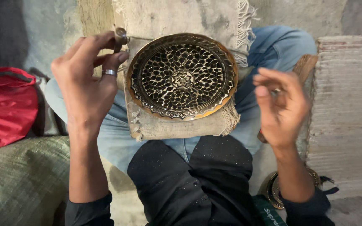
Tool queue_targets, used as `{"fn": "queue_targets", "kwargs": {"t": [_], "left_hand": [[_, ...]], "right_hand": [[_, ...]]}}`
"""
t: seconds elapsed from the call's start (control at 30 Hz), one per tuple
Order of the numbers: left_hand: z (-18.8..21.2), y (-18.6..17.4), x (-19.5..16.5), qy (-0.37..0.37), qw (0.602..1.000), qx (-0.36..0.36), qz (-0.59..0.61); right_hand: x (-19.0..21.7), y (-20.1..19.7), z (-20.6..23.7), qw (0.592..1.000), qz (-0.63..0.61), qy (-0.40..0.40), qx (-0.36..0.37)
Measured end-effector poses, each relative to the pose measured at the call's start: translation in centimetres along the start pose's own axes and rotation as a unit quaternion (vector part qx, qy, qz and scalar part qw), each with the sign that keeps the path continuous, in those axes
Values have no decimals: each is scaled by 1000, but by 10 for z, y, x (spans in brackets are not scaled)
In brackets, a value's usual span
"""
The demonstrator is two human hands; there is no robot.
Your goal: The person sits cross-legged on the floor with an ornate brass tray resting on a cloth cushion on their lap. They hold a small punch against the tray's rim and repeatedly strike it with a wooden mallet, repositioning the punch along the edge to emboss the decorative metalwork.
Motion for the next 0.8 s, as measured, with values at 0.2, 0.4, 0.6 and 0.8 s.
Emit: {"fn": "queue_targets", "kwargs": {"t": [0.2,0.4,0.6,0.8], "left_hand": [[1,5,1,8,1000,-8,-7],[9,15,5,-14,1000,11,-15],[9,19,9,-15,1000,22,-13],[8,15,11,-40,998,49,4]], "right_hand": [[6,29,-27,994,-108,-21,6],[1,26,-8,993,-117,19,-10],[-1,12,7,995,-60,74,-11],[-2,13,-13,997,-76,2,-1]]}}
Point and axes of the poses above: each hand's wrist, its own z-axis away from the middle knuckle, its own y-axis out of the palm, x = y × z, the point moved 3 cm from there along -z, towards the middle knuckle, and after that the axes turned 4 degrees about z, right-handed, at the moved point
